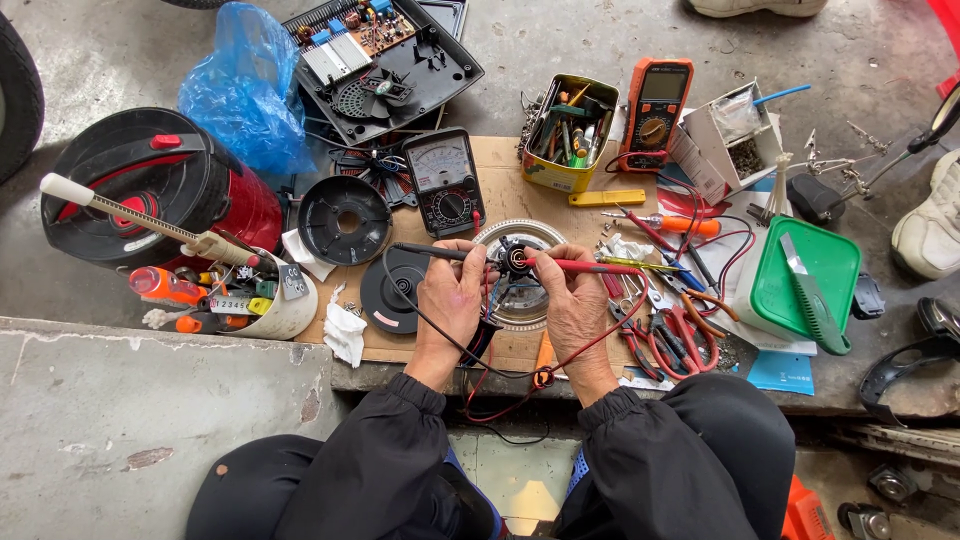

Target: Testing and repairing an electrical motor component using multimeters, pliers, and other hand tools to diagnose circuit issues.

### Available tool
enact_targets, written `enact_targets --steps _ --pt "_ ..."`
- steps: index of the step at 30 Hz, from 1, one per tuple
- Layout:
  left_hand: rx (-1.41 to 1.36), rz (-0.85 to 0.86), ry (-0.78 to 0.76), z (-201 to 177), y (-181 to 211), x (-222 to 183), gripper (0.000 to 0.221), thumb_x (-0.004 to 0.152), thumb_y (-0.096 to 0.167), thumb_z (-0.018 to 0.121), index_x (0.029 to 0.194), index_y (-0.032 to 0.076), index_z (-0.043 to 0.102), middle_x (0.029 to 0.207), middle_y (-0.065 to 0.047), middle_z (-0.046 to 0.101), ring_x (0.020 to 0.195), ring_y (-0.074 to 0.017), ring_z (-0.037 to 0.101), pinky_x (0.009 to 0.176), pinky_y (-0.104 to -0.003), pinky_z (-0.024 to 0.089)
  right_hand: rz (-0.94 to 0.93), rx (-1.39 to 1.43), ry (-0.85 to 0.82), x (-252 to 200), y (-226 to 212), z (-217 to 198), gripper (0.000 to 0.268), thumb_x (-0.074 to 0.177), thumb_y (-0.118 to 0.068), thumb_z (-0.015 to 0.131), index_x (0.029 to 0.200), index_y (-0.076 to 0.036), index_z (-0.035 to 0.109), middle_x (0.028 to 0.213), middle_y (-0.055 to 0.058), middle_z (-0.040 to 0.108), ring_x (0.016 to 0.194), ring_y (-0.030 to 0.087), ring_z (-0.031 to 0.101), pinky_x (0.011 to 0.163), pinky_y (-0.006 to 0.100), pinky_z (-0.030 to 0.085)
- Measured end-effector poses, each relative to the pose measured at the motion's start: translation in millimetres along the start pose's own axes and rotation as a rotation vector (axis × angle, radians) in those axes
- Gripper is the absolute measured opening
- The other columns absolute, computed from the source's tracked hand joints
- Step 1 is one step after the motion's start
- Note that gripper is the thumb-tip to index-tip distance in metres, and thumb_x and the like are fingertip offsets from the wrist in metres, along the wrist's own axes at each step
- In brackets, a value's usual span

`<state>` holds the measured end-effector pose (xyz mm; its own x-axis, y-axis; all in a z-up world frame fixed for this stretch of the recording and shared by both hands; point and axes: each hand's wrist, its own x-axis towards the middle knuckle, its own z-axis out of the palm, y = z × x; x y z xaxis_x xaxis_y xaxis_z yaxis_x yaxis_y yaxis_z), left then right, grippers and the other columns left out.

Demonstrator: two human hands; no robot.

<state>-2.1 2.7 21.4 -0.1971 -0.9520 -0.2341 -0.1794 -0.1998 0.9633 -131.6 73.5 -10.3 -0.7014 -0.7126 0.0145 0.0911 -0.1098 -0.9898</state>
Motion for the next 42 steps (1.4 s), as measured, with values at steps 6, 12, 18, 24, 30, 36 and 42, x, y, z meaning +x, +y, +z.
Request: enact_targets --steps 6,12,18,24,30,36,42 --pt "0.110 0.050 0.003 0 -3 5 0.024 0.110 0.039 0.070 0.116 0.016 0.071 0.084 -0.013 0.084 0.080 -0.0216 0.083 0.079 -0.038 0.069 -0.008 -0.011 -0.005 2 2 -1 0.019 0.107 -0.019 0.080 0.114 -0.004 0.070 0.113 0.020 0.081 0.116 0.025 0.077 0.103 0.038 0.064" --pt "0.246 0.076 -0.021 -2 -13 10 0.023 0.111 0.037 0.062 0.118 0.016 0.070 0.090 -0.019 0.086 0.095 -0.0379 0.084 0.089 -0.053 0.064 -0.015 -0.166 -0.081 12 23 -17 0.022 0.106 -0.023 0.081 0.114 -0.005 0.071 0.108 0.017 0.080 0.107 0.025 0.076 0.097 0.042 0.065" --pt "0.265 -0.056 -0.009 3 17 -1 0.022 0.108 0.046 0.067 0.115 0.025 0.070 0.083 -0.007 0.088 0.087 -0.0214 0.086 0.086 -0.040 0.067 0.005 -0.132 0.021 7 10 -3 0.016 0.100 -0.023 0.085 0.109 -0.010 0.080 0.100 0.011 0.083 0.099 0.015 0.075 0.097 0.036 0.064" --pt "0.276 -0.044 -0.003 4 12 3 0.023 0.107 0.046 0.068 0.117 0.025 0.071 0.086 -0.009 0.089 0.088 -0.0216 0.087 0.084 -0.039 0.068 -0.013 -0.123 0.009 11 23 -8 0.016 0.102 -0.024 0.084 0.109 -0.010 0.080 0.105 0.011 0.086 0.103 0.015 0.077 0.100 0.034 0.061" --pt "0.285 0.060 -0.013 3 -7 10 0.026 0.108 0.045 0.064 0.119 0.022 0.071 0.090 -0.012 0.088 0.096 -0.0301 0.087 0.088 -0.049 0.068 0.043 -0.144 -0.059 0 -6 -3 0.017 0.105 -0.021 0.080 0.113 -0.007 0.074 0.114 0.015 0.086 0.112 0.020 0.077 0.104 0.035 0.061" --pt "0.268 0.080 -0.008 4 -6 7 0.027 0.109 0.048 0.062 0.117 0.022 0.067 0.087 -0.011 0.087 0.092 -0.0331 0.086 0.084 -0.050 0.066 0.025 -0.106 -0.040 -1 -14 1 0.020 0.106 -0.018 0.080 0.112 -0.002 0.071 0.115 0.021 0.085 0.114 0.023 0.078 0.101 0.034 0.064" --pt "0.260 0.053 -0.002 3 -6 8 0.029 0.108 0.052 0.062 0.116 0.025 0.068 0.086 -0.008 0.087 0.094 -0.0302 0.086 0.086 -0.048 0.066 0.035 -0.013 0.008 -2 -9 2 0.017 0.106 -0.016 0.080 0.113 -0.003 0.070 0.114 0.019 0.084 0.113 0.021 0.078 0.102 0.032 0.063"
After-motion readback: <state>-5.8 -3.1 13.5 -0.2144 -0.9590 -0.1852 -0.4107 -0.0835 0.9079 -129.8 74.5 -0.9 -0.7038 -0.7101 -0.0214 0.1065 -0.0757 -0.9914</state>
